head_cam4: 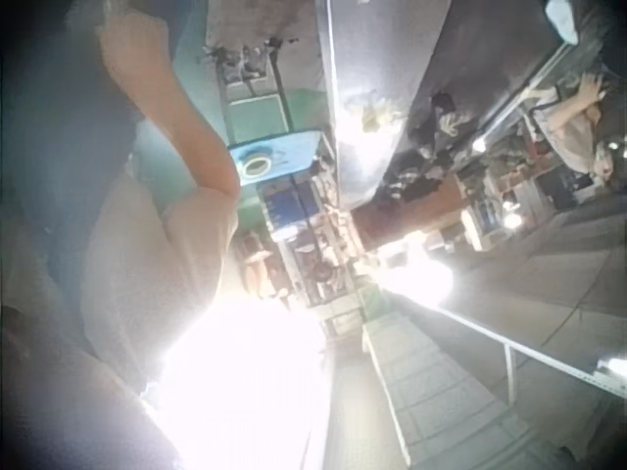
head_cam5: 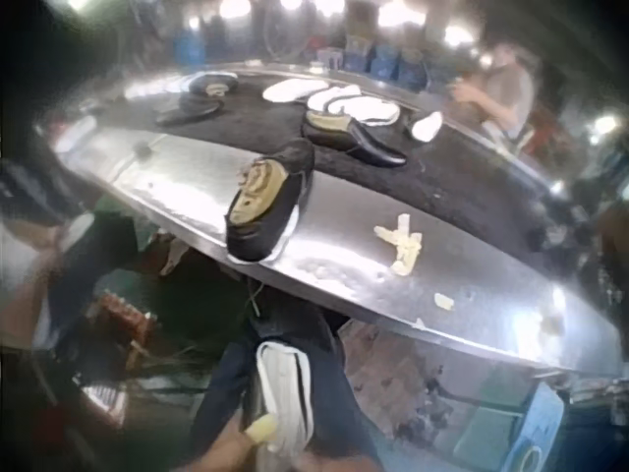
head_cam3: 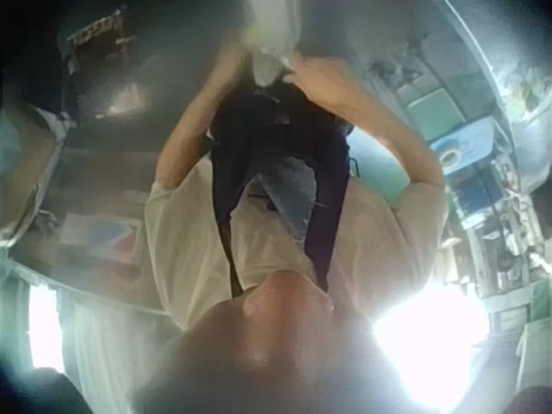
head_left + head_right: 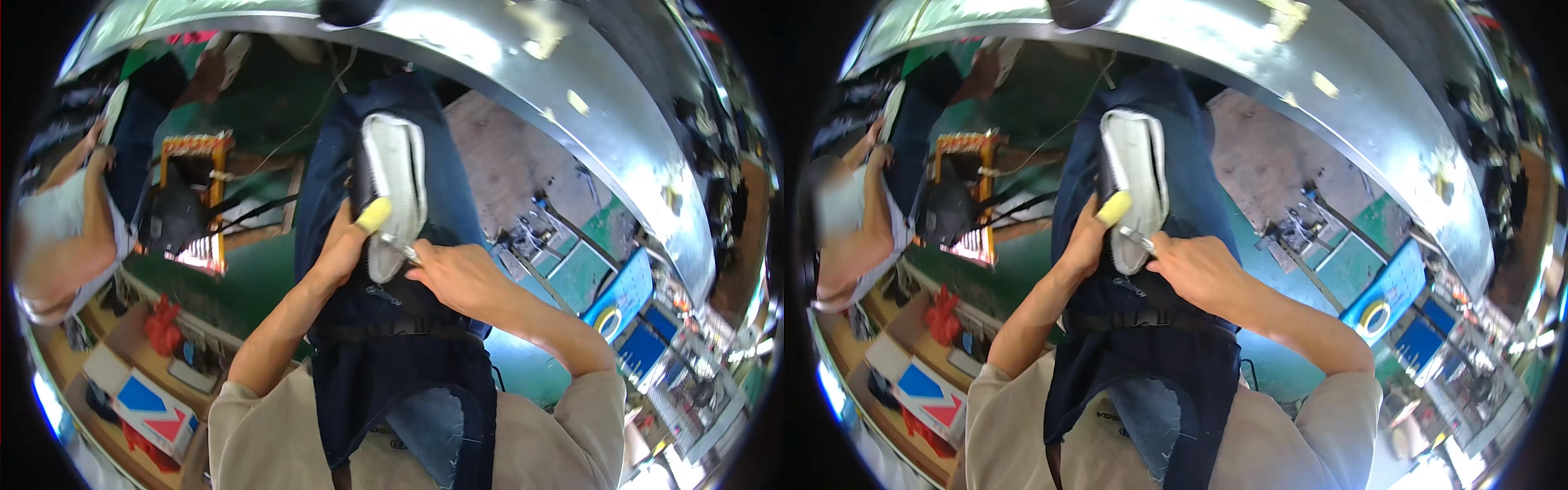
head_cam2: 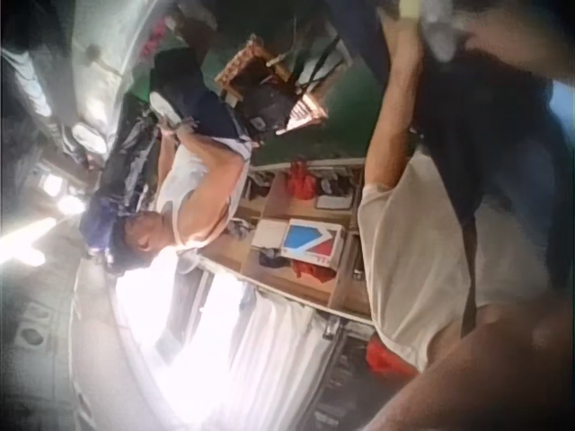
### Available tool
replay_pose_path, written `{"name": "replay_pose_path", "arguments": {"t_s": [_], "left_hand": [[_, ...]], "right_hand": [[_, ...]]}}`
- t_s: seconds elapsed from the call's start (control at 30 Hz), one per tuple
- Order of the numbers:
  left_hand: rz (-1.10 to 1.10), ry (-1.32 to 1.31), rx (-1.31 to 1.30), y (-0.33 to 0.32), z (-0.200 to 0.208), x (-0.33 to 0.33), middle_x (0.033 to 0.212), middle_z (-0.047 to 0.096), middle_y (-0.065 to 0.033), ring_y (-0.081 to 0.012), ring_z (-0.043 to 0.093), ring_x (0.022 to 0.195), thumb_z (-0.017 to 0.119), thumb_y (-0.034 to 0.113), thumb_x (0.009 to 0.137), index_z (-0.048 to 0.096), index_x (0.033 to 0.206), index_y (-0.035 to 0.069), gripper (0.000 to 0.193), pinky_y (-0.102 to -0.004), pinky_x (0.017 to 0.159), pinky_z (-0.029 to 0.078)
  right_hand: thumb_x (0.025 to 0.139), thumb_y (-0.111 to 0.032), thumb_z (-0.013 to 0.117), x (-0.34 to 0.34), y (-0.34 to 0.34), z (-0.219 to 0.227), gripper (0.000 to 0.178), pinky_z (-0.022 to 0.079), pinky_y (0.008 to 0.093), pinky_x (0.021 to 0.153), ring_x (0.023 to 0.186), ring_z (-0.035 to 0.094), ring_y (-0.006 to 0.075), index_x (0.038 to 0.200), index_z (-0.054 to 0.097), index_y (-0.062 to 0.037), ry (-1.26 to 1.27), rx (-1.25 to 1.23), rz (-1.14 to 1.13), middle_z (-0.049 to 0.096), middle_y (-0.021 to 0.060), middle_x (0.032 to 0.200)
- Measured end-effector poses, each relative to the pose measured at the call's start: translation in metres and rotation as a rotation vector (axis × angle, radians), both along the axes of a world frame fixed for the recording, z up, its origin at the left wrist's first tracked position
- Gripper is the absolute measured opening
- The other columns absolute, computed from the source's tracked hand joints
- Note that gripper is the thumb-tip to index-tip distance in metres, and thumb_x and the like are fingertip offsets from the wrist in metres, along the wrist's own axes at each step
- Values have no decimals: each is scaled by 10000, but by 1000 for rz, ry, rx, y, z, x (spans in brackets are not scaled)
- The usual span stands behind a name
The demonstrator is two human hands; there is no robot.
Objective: Hand-lasting shoes by hammering and stretching the upper over a mold.
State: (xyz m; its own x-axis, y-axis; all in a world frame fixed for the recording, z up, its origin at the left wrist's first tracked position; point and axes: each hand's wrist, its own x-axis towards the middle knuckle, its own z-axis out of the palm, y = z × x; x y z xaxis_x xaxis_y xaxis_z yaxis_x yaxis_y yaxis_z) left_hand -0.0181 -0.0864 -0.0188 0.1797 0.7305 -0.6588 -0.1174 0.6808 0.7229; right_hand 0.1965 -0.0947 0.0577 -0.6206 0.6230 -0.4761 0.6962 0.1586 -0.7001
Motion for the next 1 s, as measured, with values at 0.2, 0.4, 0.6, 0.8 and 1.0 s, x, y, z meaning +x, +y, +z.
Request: {"name": "replay_pose_path", "arguments": {"t_s": [0.2, 0.4, 0.6, 0.8, 1.0], "left_hand": [[-186, 58, -33, 23, 6, 3, 1336, 586, -224, -259, 611, 1186, 810, 412, 890, 356, 1453, -104, 887, -373, 1020, 497], [-60, -67, 45, 12, 9, 6, 1231, 662, -141, -214, 636, 1132, 818, 287, 897, 482, 1408, -57, 702, -362, 996, 504], [-14, -90, 253, -54, -15, 3, 1638, 307, -230, -293, 325, 1520, 589, 358, 1059, 60, 1648, 16, 863, -375, 1237, 250], [-98, 116, 207, -41, -5, 8, 1631, 302, -255, -304, 324, 1515, 576, 349, 1067, 35, 1642, -3, 864, -372, 1235, 246], [-40, 8, 359, -48, -31, 7, 1676, 200, -248, -287, 256, 1543, 667, 220, 1018, -59, 1650, 21, 983, -365, 1244, 223]], "right_hand": [[1035, -273, 608, 5, 7, 4, 286, 532, 508, 660, 797, 712, 402, 1042, 513, -3, 123, -526, -273, 714, 186, 842], [1027, -263, 623, -4, -22, 6, 267, 541, 476, 602, 697, 690, 398, 975, 516, -24, -58, 174, 7, 682, 159, 740], [1061, -291, 555, 3, -13, 21, 260, 525, 487, 580, 659, 695, 391, 993, 522, -42, -45, -297, -174, 676, 150, 662], [1039, -263, 603, 0, 9, 22, 219, 529, 478, 588, 683, 696, 387, 1041, 556, -50, -93, 191, -226, 690, 161, 736], [1030, -268, 617, 6, 26, 0, 248, 533, 486, 597, 698, 692, 394, 1046, 565, -26, -138, 339, 10, 692, 186, 783]]}}
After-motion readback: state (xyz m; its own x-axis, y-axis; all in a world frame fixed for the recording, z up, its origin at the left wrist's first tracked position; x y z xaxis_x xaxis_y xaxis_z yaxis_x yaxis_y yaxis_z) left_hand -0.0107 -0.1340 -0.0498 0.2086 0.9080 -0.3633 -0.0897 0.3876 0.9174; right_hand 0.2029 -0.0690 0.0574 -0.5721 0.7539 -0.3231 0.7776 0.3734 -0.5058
